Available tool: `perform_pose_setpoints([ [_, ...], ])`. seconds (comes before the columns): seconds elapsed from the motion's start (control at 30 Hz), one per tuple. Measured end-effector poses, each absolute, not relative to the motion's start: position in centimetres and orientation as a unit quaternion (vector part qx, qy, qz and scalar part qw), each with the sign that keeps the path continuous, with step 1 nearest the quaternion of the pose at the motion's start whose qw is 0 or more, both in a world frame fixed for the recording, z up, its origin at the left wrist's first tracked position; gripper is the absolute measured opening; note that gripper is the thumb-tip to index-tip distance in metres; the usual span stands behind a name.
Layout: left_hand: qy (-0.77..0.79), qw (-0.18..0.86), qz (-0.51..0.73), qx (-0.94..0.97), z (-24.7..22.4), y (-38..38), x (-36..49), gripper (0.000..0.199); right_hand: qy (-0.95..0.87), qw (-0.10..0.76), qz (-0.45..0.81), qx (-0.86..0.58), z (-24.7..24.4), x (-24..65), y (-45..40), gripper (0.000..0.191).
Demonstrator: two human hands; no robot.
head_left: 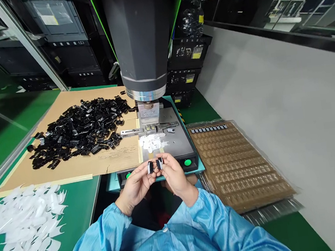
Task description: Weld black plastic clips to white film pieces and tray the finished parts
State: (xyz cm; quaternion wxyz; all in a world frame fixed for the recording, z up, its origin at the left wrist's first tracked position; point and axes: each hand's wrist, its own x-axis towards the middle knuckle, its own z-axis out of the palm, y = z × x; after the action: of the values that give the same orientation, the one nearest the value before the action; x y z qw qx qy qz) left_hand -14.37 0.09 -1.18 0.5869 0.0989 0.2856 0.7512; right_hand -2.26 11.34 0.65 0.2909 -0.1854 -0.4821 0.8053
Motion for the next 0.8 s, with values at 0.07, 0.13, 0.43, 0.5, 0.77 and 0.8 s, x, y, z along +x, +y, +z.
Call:
perform_pose_setpoints([
  [0.07,0.284,0.589,0.75,0.099,-1.16,0.11,-14.43,0.035,-0.476,0.284,0.812,-0.181,0.76,-2.21,11.31,0.036],
  [0.13,0.283,0.586,0.753,0.098,-1.16,0.14,-14.47,0.037,-0.465,0.274,0.823,-0.175,0.84,-2.18,11.3,0.036],
  [0.43,0.263,0.588,0.759,0.096,-1.17,0.07,-14.5,0.035,-0.473,0.267,0.822,-0.171,1.13,-2.26,11.08,0.034],
  [0.5,0.265,0.59,0.757,0.095,-1.1,0.06,-14.55,0.036,-0.478,0.264,0.82,-0.174,1.18,-2.26,11.04,0.035],
  [0.77,0.273,0.589,0.754,0.101,-1.4,0.14,-14.59,0.04,-0.483,0.262,0.817,-0.178,0.98,-2.08,11.16,0.036],
  [0.8,0.274,0.588,0.755,0.101,-1.44,0.15,-14.58,0.04,-0.484,0.263,0.815,-0.18,0.95,-2.08,11.18,0.036],
])
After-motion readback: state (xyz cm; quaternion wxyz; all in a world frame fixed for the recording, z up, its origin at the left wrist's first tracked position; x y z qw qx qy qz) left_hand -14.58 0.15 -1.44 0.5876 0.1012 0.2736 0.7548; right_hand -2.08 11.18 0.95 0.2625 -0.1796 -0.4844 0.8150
